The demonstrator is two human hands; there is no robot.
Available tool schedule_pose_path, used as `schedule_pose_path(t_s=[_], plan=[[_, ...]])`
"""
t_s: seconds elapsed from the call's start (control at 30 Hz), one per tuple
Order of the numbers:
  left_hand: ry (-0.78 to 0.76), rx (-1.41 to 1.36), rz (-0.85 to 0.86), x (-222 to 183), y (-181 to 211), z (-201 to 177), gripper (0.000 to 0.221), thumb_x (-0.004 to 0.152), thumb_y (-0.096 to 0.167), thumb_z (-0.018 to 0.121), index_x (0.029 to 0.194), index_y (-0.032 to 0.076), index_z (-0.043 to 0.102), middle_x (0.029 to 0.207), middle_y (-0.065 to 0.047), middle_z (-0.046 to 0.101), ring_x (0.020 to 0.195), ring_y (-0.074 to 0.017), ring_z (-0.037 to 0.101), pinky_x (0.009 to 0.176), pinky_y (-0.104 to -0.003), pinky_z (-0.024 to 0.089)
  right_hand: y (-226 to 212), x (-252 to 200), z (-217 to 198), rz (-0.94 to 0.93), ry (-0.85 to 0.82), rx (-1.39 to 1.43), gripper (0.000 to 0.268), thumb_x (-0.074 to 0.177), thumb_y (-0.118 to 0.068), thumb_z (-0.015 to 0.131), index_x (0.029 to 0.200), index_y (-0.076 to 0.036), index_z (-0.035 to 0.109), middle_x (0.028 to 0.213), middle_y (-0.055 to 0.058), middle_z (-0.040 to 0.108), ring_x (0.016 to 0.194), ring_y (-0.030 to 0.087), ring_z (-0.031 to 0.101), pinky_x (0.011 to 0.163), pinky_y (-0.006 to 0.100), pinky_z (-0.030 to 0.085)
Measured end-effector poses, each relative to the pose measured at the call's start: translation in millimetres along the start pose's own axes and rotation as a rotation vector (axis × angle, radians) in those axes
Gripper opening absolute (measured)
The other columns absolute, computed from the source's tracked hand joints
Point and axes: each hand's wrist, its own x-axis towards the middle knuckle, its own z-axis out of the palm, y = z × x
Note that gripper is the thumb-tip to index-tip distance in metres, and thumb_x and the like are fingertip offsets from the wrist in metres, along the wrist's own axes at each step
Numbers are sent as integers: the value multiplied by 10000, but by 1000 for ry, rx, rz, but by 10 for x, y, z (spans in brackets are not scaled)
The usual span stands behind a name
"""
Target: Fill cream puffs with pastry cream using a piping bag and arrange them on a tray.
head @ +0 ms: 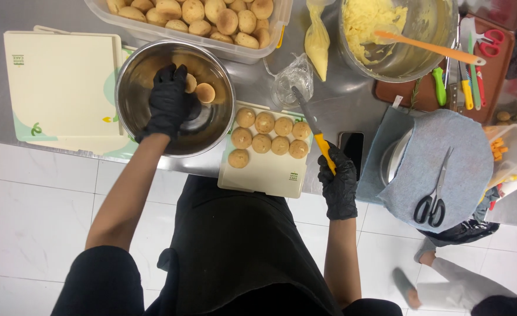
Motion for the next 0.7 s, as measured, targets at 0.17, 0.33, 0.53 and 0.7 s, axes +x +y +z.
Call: schedule_pose_path(t_s=[0.17, 0.33, 0.53, 0.7], plan=[[-2, 425, 291, 240, -247, 198, 811, 585, 238, 838, 1327, 37, 578, 1343, -277, 581, 1184, -430, 583, 940, -497, 503, -78, -45, 79, -21, 23, -37, 437, 932, -272, 724, 1279, -12, 675, 783, 36, 638, 547, 57, 499, 460, 177, 395], [-21, -180, -182, 238, 186, -139, 639, 672, 130, 884, 1227, 35, 582, 1156, -195, 595, 1064, -392, 604, 900, -488, 529, -131, -46, 85, -108, 3, -161, 363, 953, -257, 707, 1248, -45, 715, 784, 32, 664, 552, 58, 489, 473, 192, 386], [-213, -1632, -797, 291, 686, -389, 542, 864, -39, 671, 1372, 109, 557, 1209, -94, 617, 1072, -230, 628, 923, -332, 530, 55, 442, 231, -483, -12, -726, 304, 1009, -165, 682, 1283, -42, 725, 887, 50, 713, 740, 53, 587, 667, 219, 474], [-395, -1994, -997, 335, 1316, -825, 368, 920, 85, 639, 1259, -32, 555, 1196, -156, 656, 1125, -298, 687, 1015, -368, 596, 85, 690, 475, -544, -77, -853, 302, 1001, -152, 684, 1266, -10, 716, 972, 48, 747, 819, 71, 658, 748, 237, 538]])
